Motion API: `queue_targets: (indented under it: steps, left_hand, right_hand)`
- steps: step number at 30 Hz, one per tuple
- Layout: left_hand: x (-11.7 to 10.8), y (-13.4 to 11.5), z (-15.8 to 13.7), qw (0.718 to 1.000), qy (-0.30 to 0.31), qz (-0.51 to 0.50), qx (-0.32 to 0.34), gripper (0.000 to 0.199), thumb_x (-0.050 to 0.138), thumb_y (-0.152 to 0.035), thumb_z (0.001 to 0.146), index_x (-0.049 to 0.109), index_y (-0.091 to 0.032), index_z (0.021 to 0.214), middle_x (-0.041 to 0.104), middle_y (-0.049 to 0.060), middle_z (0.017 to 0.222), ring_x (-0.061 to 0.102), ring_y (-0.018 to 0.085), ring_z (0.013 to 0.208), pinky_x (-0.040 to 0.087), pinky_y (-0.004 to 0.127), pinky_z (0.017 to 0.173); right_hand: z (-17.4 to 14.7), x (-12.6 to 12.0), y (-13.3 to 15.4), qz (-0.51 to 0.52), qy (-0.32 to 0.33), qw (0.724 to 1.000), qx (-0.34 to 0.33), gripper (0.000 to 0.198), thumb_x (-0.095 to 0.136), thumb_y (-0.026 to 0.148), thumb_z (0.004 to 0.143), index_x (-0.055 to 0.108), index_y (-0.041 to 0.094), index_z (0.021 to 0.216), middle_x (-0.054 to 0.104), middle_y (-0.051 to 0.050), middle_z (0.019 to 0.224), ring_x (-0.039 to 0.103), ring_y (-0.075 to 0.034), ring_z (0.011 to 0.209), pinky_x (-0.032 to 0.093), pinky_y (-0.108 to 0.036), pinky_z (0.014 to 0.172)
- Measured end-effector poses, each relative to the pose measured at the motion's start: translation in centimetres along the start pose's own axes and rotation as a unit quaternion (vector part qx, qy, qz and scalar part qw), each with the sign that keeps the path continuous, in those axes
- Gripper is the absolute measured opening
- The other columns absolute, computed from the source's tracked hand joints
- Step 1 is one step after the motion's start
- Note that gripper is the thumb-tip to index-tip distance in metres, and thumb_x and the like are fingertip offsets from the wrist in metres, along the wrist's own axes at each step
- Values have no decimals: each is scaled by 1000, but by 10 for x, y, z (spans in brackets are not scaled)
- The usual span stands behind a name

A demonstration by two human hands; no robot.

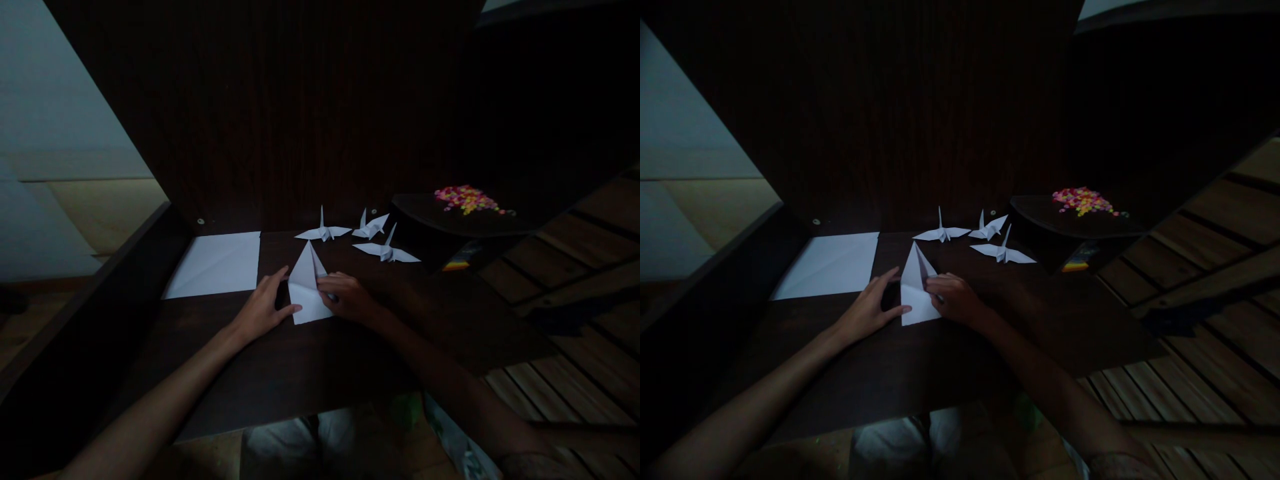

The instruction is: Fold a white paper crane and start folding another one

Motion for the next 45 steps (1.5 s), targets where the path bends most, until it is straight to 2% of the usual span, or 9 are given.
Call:
queue_targets:
  steps: [5, 11, 16, 19, 24, 26, 31, 37, 45]
  left_hand:
    - [0, -3, 0, 1000, 4, -9, 12, 85, 69, -45, 81, 21, -24, 148, 49, 13, 138, 45, 29, 129, 37, 50, 108]
    - [4, -1, 1, 1000, 20, -15, 17, 88, 70, -44, 80, 20, -22, 149, 50, 13, 138, 44, 29, 131, 37, 48, 109]
    - [3, -4, 1, 999, 15, -23, 21, 88, 69, -47, 80, 20, -24, 149, 47, 13, 141, 44, 30, 131, 36, 50, 109]
    - [3, -6, 0, 999, 19, -25, 18, 87, 69, -48, 80, 21, -24, 148, 48, 13, 140, 46, 30, 130, 37, 49, 109]
    - [2, -6, 1, 1000, 19, -20, 14, 88, 71, -47, 78, 22, -23, 148, 51, 13, 135, 49, 29, 126, 39, 48, 108]
    - [2, -6, 1, 1000, 22, -18, 9, 89, 72, -46, 77, 23, -22, 148, 52, 13, 134, 49, 29, 126, 39, 48, 107]
    - [2, -8, 1, 999, 27, -26, 9, 90, 74, -44, 76, 24, -22, 148, 56, 12, 129, 49, 29, 125, 39, 48, 108]
    - [5, -13, -1, 999, 27, -29, 22, 86, 73, -44, 78, 26, -22, 147, 54, 12, 132, 49, 28, 125, 38, 48, 108]
    - [7, -11, -1, 999, 26, -20, 19, 87, 73, -45, 77, 26, -24, 147, 47, 13, 138, 47, 29, 127, 39, 48, 107]
  right_hand:
    - [-4, 14, -1, 86, 26, 996, 18, 36, 57, 23, 82, 65, 20, 117, 68, -9, 119, 62, -24, 114, 46, -43, 101]
    - [-5, 18, 16, 130, 84, 986, -54, 55, 64, 33, 80, 53, 15, 131, 59, -17, 131, 51, -28, 125, 38, -49, 107]
    - [-6, 22, 17, 157, 121, 980, -26, 76, 70, 45, 77, 42, 14, 140, 48, -20, 139, 42, -31, 130, 35, -50, 107]
    - [-5, 21, 17, 173, 130, 976, -13, 74, 69, 47, 79, 41, 16, 141, 46, -19, 140, 42, -31, 130, 34, -50, 106]
    - [-2, 16, 16, 195, 116, 974, -1, 58, 60, 45, 87, 47, 17, 136, 53, -16, 133, 49, -27, 123, 37, -46, 105]
    - [-3, 17, 13, 185, 121, 975, 15, 57, 59, 44, 88, 48, 15, 136, 54, -17, 132, 49, -27, 123, 37, -46, 105]
    - [-7, 24, 8, 153, 138, 978, 34, 68, 65, 45, 83, 43, 13, 138, 49, -19, 137, 43, -31, 127, 35, -50, 106]
    - [-5, 27, 14, 141, 168, 975, 29, 80, 69, 53, 77, 40, 9, 138, 46, -21, 131, 45, -33, 121, 37, -50, 103]
    - [-4, 32, 15, 162, 205, 963, 64, 88, 65, 59, 79, 31, 13, 145, 38, -20, 136, 38, -34, 126, 33, -52, 105]
Point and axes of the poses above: each hand's wrist, its own z-axis towards the middle knuckle, its own x-axis out of the palm, y = z × x, the point moved 9 cm from there along z, towards the middle knuckle
